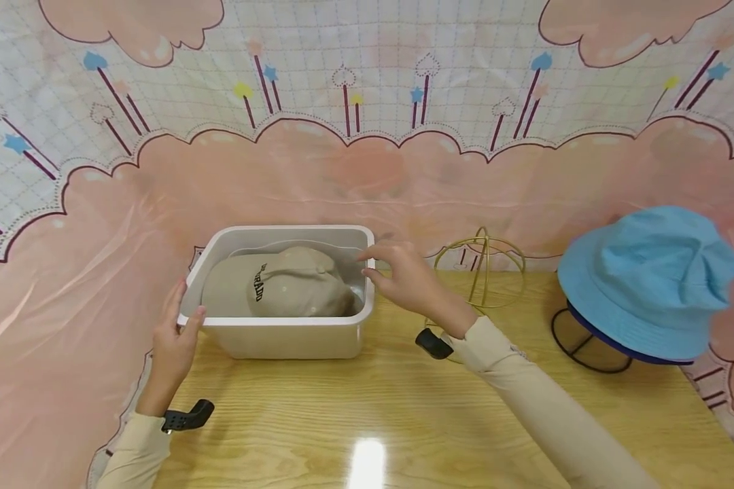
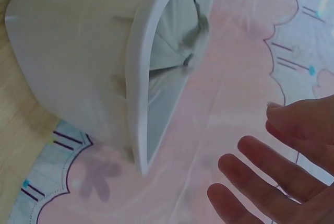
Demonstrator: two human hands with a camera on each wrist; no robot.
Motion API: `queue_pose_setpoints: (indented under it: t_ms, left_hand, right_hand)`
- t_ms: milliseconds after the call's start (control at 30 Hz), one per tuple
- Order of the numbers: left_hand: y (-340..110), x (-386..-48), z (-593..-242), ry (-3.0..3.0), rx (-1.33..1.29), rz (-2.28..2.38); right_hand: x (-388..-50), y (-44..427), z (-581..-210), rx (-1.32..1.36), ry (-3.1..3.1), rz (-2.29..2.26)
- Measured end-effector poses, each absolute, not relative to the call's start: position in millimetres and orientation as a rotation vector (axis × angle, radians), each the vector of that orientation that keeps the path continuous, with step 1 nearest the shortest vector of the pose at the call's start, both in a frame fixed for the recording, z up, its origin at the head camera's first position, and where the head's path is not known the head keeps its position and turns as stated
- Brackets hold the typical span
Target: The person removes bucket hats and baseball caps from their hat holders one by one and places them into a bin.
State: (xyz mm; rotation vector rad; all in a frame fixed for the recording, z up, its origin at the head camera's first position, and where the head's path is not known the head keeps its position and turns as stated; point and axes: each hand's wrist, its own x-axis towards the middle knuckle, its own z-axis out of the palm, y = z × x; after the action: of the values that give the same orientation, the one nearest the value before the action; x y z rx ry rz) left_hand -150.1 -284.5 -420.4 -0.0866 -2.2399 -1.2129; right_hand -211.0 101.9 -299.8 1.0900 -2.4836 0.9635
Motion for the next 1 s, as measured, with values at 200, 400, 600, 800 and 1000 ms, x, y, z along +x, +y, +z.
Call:
queue_pose_setpoints:
  t_ms: [200, 400, 600, 800, 1000]
  left_hand:
    - [-285.2, -151.0, -421.1, -2.246, -0.075, -1.232]
    - [-285.9, -148.1, -419.1, -2.253, -0.031, -1.227]
    - [-285.8, -148.8, -419.5, -2.244, -0.050, -1.239]
    - [-284.5, -147.8, -418.8, -2.254, -0.028, -1.244]
    - [-283.5, -149.0, -417.6, -2.246, -0.049, -1.233]
  right_hand:
    - [-203.5, 120.6, -295.4, 1.062, -2.414, 0.962]
    - [-197.2, 135.9, -291.9, 0.998, -2.378, 0.917]
    - [-191.5, 154.4, -293.7, 0.975, -2.328, 0.848]
    - [-187.8, 173.2, -290.1, 0.963, -2.285, 0.791]
    - [-183.3, 188.7, -285.6, 0.893, -2.301, 0.720]
